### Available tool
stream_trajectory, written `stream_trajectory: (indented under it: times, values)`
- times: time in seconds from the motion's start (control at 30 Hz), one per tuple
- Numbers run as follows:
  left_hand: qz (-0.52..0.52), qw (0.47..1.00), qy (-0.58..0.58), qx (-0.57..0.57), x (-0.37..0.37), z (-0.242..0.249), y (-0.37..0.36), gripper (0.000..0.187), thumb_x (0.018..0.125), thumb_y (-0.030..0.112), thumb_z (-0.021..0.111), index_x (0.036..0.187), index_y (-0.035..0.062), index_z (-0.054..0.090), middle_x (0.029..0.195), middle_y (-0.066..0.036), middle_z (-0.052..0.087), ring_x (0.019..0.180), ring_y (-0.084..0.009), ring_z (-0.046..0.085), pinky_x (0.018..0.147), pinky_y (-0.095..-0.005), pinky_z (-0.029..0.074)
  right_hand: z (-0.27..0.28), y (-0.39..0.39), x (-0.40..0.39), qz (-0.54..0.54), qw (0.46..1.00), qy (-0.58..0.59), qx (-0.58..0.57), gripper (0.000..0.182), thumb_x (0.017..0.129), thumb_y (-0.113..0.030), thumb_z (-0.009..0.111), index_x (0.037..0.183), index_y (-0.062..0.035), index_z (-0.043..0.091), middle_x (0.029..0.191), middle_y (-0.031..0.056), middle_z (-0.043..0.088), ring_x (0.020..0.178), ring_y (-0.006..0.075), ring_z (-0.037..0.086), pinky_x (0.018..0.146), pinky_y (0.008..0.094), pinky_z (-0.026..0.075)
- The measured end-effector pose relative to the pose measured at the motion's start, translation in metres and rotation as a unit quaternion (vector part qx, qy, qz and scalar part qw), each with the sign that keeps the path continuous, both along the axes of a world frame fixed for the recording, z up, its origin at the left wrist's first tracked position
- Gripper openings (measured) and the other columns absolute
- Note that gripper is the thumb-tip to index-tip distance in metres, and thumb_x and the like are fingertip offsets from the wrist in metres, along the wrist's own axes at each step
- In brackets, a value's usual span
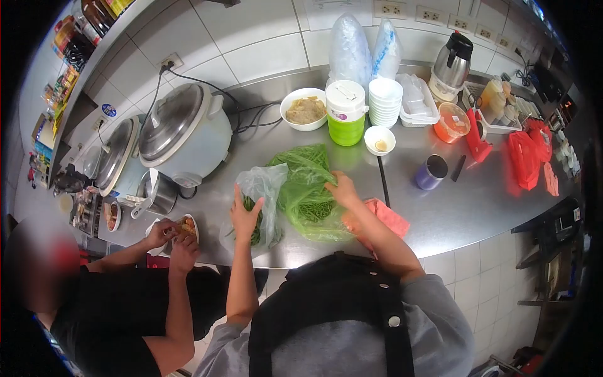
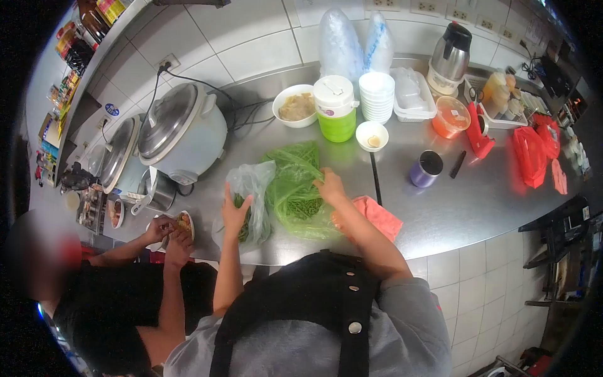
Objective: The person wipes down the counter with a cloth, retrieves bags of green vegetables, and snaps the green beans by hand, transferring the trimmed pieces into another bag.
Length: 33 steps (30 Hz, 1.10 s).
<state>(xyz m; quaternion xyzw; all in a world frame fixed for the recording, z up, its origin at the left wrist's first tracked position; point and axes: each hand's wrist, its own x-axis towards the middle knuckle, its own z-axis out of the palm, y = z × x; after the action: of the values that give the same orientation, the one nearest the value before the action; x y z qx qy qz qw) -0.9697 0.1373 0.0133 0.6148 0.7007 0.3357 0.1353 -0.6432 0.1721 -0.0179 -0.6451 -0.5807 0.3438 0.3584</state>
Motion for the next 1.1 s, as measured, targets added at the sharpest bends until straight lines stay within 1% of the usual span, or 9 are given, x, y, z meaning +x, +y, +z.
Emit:
stream_trajectory:
  times: [0.2, 0.57, 0.63, 0.73, 0.8, 0.9, 0.93, 1.0, 1.1]
  values:
    - [-0.018, 0.999, 0.009, -0.028, 0.031, -0.001, 0.012, 0.101, 0.074, 0.047, 0.082, 0.154, 0.0137, 0.030, 0.130, -0.026, 0.056, 0.120, -0.0444, 0.050, 0.104, -0.0484, 0.036, 0.020, -0.025, 0.041, -0.021, 1.000, 0.000, 0.010, 0.036, 0.082, -0.019, 0.072, 0.111, 0.0028, 0.066, 0.105, 0.0263, 0.068, 0.102, 0.0399, 0.065, 0.089, 0.0441, 0.050]
    - [-0.196, 0.979, 0.013, -0.063, 0.121, 0.041, 0.024, 0.100, 0.073, 0.047, 0.082, 0.153, 0.0157, 0.032, 0.141, -0.028, 0.046, 0.129, -0.0450, 0.043, 0.107, -0.0525, 0.033, 0.075, -0.105, 0.141, -0.075, 0.995, -0.068, -0.012, 0.048, 0.080, -0.033, 0.078, 0.110, 0.0032, 0.067, 0.111, 0.0225, 0.068, 0.099, 0.0395, 0.065, 0.086, 0.0443, 0.050]
    - [-0.108, 0.957, 0.270, 0.013, 0.133, 0.092, -0.002, 0.076, 0.076, 0.037, 0.080, 0.141, 0.0142, 0.048, 0.139, -0.028, 0.046, 0.129, -0.0437, 0.044, 0.105, -0.0530, 0.036, 0.088, -0.117, 0.149, -0.087, 0.991, -0.083, 0.057, 0.045, 0.081, -0.032, 0.078, 0.108, 0.0017, 0.068, 0.113, 0.0196, 0.068, 0.099, 0.0382, 0.065, 0.085, 0.0438, 0.050]
    - [-0.151, 0.936, 0.232, 0.218, 0.165, 0.150, -0.028, 0.047, 0.081, 0.029, 0.077, 0.121, 0.0110, 0.061, 0.135, -0.025, 0.049, 0.127, -0.0416, 0.046, 0.102, -0.0508, 0.040, 0.151, -0.130, 0.154, -0.028, 0.963, -0.181, 0.197, 0.042, 0.082, -0.027, 0.078, 0.114, -0.0020, 0.066, 0.115, 0.0153, 0.067, 0.098, 0.0344, 0.065, 0.085, 0.0423, 0.050]
    - [-0.418, 0.878, 0.152, 0.176, 0.182, 0.136, -0.037, 0.030, 0.081, 0.021, 0.073, 0.108, 0.0097, 0.064, 0.136, -0.020, 0.048, 0.128, -0.0374, 0.045, 0.102, -0.0483, 0.041, 0.164, -0.134, 0.155, 0.142, 0.989, -0.048, -0.018, 0.046, 0.083, -0.020, 0.077, 0.123, -0.0061, 0.061, 0.115, 0.0152, 0.064, 0.100, 0.0322, 0.063, 0.087, 0.0398, 0.050]
    - [-0.564, 0.806, 0.124, 0.132, 0.204, 0.112, -0.051, 0.033, 0.078, 0.015, 0.071, 0.111, 0.0097, 0.066, 0.136, -0.016, 0.049, 0.127, -0.0342, 0.047, 0.101, -0.0458, 0.041, 0.139, -0.125, 0.156, 0.301, 0.942, -0.010, -0.152, 0.049, 0.080, -0.014, 0.076, 0.126, -0.0115, 0.059, 0.125, 0.0144, 0.059, 0.114, 0.0311, 0.057, 0.093, 0.0412, 0.047]
    - [-0.565, 0.805, 0.123, 0.134, 0.205, 0.089, -0.039, 0.033, 0.078, 0.015, 0.071, 0.111, 0.0097, 0.066, 0.136, -0.016, 0.049, 0.127, -0.0342, 0.047, 0.101, -0.0458, 0.041, 0.128, -0.120, 0.150, 0.299, 0.942, -0.011, -0.151, 0.049, 0.080, -0.014, 0.076, 0.126, -0.0115, 0.059, 0.125, 0.0144, 0.059, 0.114, 0.0311, 0.057, 0.093, 0.0412, 0.047]
    - [-0.442, 0.818, 0.298, 0.217, 0.202, 0.040, -0.004, 0.043, 0.076, 0.012, 0.068, 0.120, 0.0120, 0.064, 0.136, -0.016, 0.049, 0.127, -0.0332, 0.046, 0.103, -0.0444, 0.039, 0.105, -0.107, 0.129, 0.155, 0.937, -0.312, -0.008, 0.053, 0.079, -0.004, 0.070, 0.129, -0.0147, 0.059, 0.136, 0.0090, 0.054, 0.127, 0.0287, 0.049, 0.099, 0.0447, 0.043]
    - [-0.413, 0.850, 0.269, 0.187, 0.198, 0.050, 0.023, 0.051, 0.078, 0.008, 0.063, 0.129, 0.0142, 0.060, 0.138, -0.016, 0.047, 0.127, -0.0327, 0.046, 0.104, -0.0434, 0.037, 0.091, -0.079, 0.126, 0.106, 0.951, -0.290, 0.018, 0.069, 0.077, 0.004, 0.064, 0.140, -0.0195, 0.050, 0.146, 0.0048, 0.047, 0.133, 0.0290, 0.044, 0.103, 0.0497, 0.040]
